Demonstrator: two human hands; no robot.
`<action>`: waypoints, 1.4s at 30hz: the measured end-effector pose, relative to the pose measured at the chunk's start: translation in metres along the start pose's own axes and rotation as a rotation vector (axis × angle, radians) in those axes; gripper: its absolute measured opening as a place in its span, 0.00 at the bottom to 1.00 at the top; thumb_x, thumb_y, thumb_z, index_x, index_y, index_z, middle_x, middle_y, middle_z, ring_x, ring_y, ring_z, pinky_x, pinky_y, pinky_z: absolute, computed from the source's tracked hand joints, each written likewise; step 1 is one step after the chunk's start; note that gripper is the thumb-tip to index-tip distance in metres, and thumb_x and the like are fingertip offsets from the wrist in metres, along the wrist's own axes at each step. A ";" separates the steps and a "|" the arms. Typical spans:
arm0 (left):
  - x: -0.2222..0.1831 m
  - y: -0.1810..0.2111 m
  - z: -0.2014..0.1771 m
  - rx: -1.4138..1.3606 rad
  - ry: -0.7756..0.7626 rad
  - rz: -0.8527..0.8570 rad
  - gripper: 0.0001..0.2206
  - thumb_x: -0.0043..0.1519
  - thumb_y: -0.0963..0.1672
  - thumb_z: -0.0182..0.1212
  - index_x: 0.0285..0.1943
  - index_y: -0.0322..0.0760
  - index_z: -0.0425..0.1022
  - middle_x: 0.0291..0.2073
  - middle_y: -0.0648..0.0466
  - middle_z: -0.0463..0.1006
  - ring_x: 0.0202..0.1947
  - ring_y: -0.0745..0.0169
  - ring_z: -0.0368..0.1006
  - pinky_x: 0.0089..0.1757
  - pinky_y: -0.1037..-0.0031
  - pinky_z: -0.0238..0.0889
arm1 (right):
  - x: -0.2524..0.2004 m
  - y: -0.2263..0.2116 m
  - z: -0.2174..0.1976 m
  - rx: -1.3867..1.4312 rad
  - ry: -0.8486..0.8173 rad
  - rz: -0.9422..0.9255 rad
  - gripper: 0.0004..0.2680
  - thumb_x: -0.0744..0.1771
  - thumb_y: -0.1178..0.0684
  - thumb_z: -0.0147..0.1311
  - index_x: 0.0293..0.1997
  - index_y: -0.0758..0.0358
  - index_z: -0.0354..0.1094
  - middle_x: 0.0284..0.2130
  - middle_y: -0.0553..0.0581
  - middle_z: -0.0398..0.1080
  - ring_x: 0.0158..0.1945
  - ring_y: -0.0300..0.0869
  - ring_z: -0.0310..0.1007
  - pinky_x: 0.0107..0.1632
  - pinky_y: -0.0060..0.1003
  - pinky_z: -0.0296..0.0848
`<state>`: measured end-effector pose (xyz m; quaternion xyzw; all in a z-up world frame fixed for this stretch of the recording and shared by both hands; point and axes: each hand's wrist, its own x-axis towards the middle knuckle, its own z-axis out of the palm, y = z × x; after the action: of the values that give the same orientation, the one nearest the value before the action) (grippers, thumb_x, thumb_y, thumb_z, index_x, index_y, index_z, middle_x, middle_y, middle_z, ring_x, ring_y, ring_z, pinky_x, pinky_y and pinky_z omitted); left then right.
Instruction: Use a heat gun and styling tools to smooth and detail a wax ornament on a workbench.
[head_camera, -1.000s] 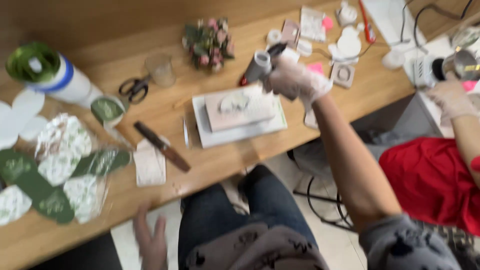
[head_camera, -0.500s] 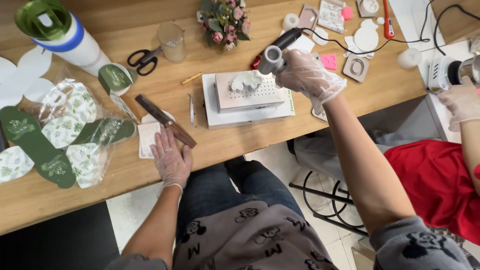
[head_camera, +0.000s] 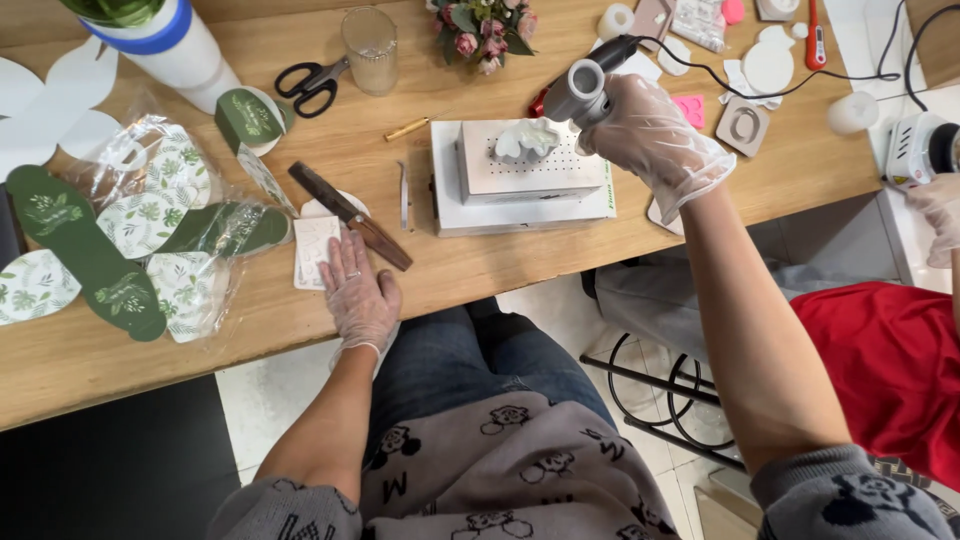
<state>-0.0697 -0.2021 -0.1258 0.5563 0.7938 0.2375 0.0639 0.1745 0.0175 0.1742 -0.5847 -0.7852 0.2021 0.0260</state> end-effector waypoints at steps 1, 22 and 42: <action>0.001 0.000 0.001 -0.002 0.006 -0.001 0.36 0.57 0.45 0.52 0.77 0.25 0.52 0.78 0.41 0.47 0.77 0.41 0.40 0.70 0.49 0.32 | 0.003 -0.002 0.001 -0.003 0.003 -0.004 0.14 0.58 0.59 0.61 0.47 0.68 0.75 0.35 0.66 0.77 0.35 0.53 0.77 0.39 0.45 0.76; 0.000 -0.004 0.004 0.013 0.001 0.019 0.36 0.59 0.47 0.51 0.77 0.24 0.53 0.77 0.38 0.50 0.78 0.41 0.39 0.70 0.53 0.29 | -0.001 0.009 0.020 0.057 0.092 0.100 0.11 0.58 0.60 0.59 0.42 0.68 0.76 0.29 0.63 0.76 0.30 0.49 0.73 0.37 0.42 0.75; -0.001 -0.012 0.021 0.074 -0.109 -0.097 0.38 0.59 0.51 0.47 0.81 0.41 0.43 0.80 0.53 0.40 0.79 0.51 0.33 0.71 0.52 0.26 | 0.025 0.022 0.019 0.043 -0.042 0.219 0.14 0.57 0.54 0.62 0.45 0.56 0.76 0.31 0.56 0.76 0.39 0.50 0.80 0.48 0.48 0.74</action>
<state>-0.0722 -0.1996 -0.1499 0.5314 0.8232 0.1742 0.0978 0.1816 0.0407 0.1436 -0.6621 -0.7123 0.2327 0.0000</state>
